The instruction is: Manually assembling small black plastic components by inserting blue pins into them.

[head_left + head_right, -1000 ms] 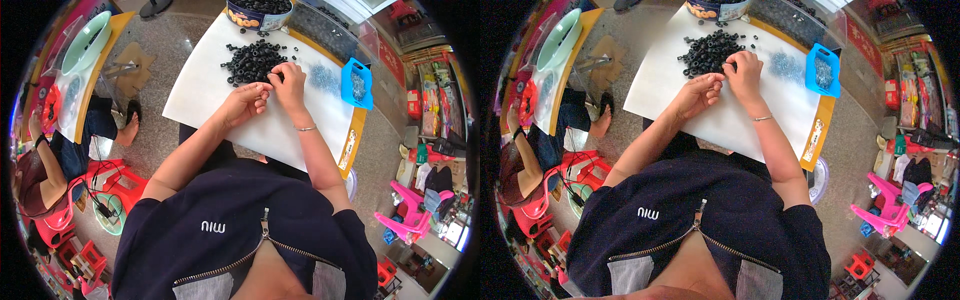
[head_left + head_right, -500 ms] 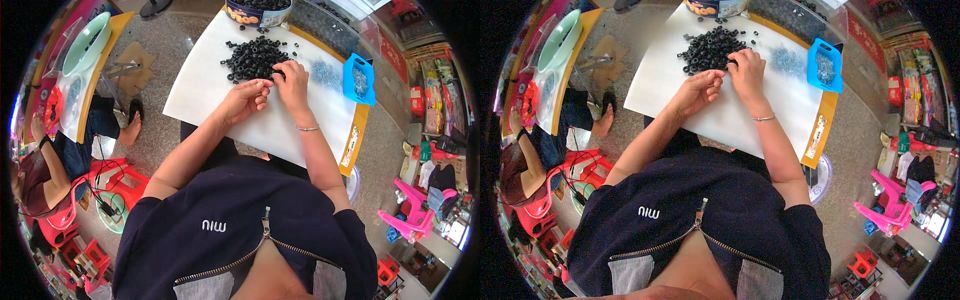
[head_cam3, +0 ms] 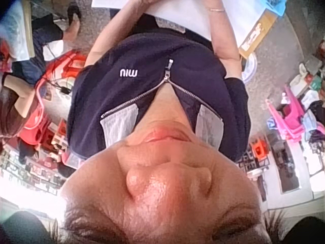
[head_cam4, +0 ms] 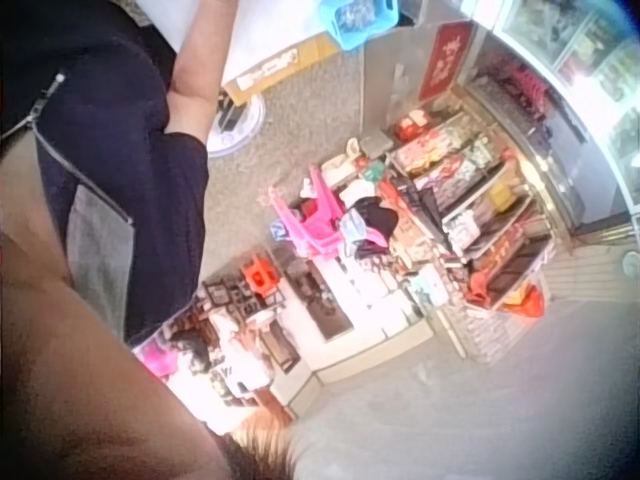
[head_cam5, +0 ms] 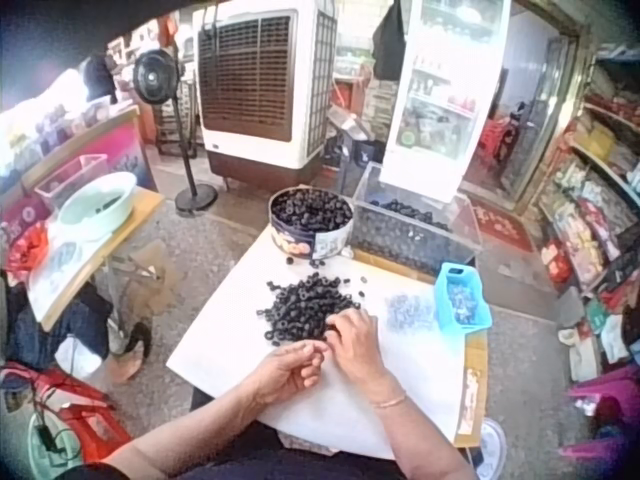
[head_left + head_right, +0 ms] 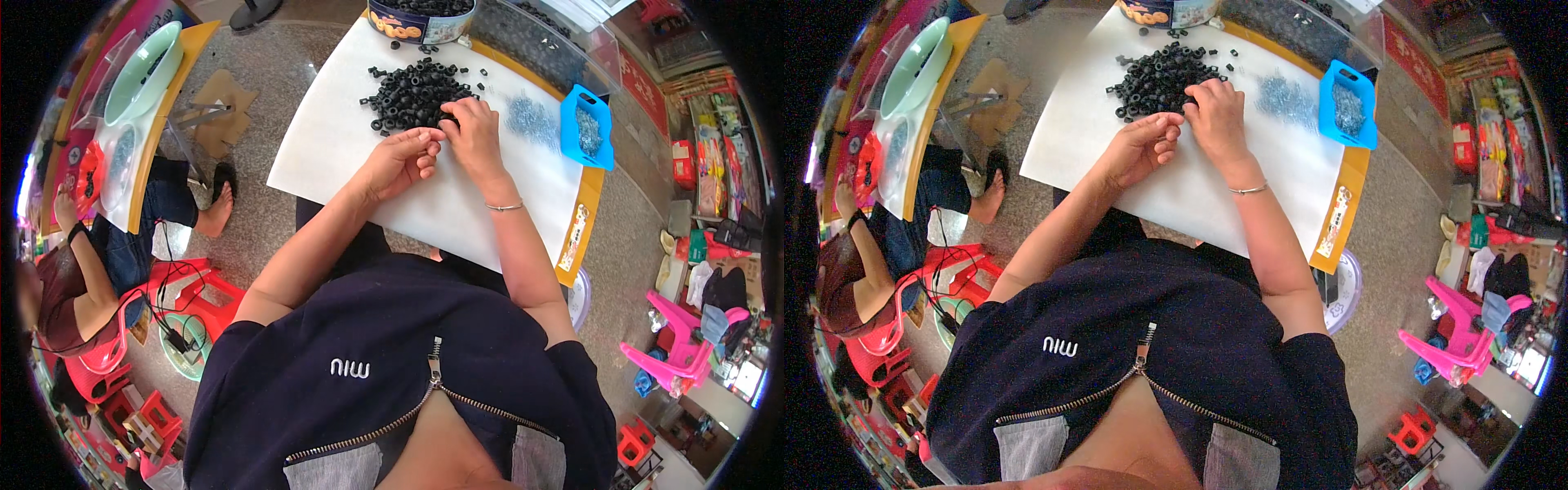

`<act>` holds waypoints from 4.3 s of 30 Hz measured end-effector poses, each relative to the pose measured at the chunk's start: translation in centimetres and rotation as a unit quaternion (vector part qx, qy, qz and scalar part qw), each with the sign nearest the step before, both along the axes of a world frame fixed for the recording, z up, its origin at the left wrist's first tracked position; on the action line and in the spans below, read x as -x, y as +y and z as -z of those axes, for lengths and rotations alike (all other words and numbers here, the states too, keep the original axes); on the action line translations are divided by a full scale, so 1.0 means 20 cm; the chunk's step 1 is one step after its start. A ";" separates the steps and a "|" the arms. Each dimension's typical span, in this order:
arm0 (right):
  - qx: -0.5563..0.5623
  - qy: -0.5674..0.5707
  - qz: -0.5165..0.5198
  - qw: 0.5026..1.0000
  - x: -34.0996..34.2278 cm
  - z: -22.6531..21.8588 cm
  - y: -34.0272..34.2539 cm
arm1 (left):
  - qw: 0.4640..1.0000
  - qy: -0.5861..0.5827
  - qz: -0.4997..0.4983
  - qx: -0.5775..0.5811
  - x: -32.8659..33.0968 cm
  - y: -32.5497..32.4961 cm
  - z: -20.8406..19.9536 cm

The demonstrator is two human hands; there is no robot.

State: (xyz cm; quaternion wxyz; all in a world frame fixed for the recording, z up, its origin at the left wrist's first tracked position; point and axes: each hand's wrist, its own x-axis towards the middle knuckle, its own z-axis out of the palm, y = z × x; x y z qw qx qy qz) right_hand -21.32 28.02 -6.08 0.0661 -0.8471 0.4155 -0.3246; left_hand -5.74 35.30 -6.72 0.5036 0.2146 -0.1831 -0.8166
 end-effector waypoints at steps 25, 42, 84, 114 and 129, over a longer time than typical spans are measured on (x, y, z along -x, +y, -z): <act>-0.169 -0.240 -0.025 0.956 0.00 -0.14 0.34 | 0.996 -0.053 -0.060 0.041 0.03 0.00 0.04; -0.280 -0.367 -0.038 0.886 0.06 -0.08 0.35 | 0.993 -0.093 -0.047 0.061 0.04 0.00 0.05; -0.165 -0.158 0.081 0.970 0.06 -0.06 0.42 | 0.930 -0.338 -0.038 0.141 0.10 0.05 -0.01; -0.059 -0.109 0.175 0.977 0.39 0.00 0.29 | 0.993 -0.100 -0.038 0.048 0.03 0.02 0.04; -0.269 -0.269 0.080 0.921 0.29 -0.05 0.16 | 0.994 -0.096 -0.033 0.041 0.03 0.02 0.00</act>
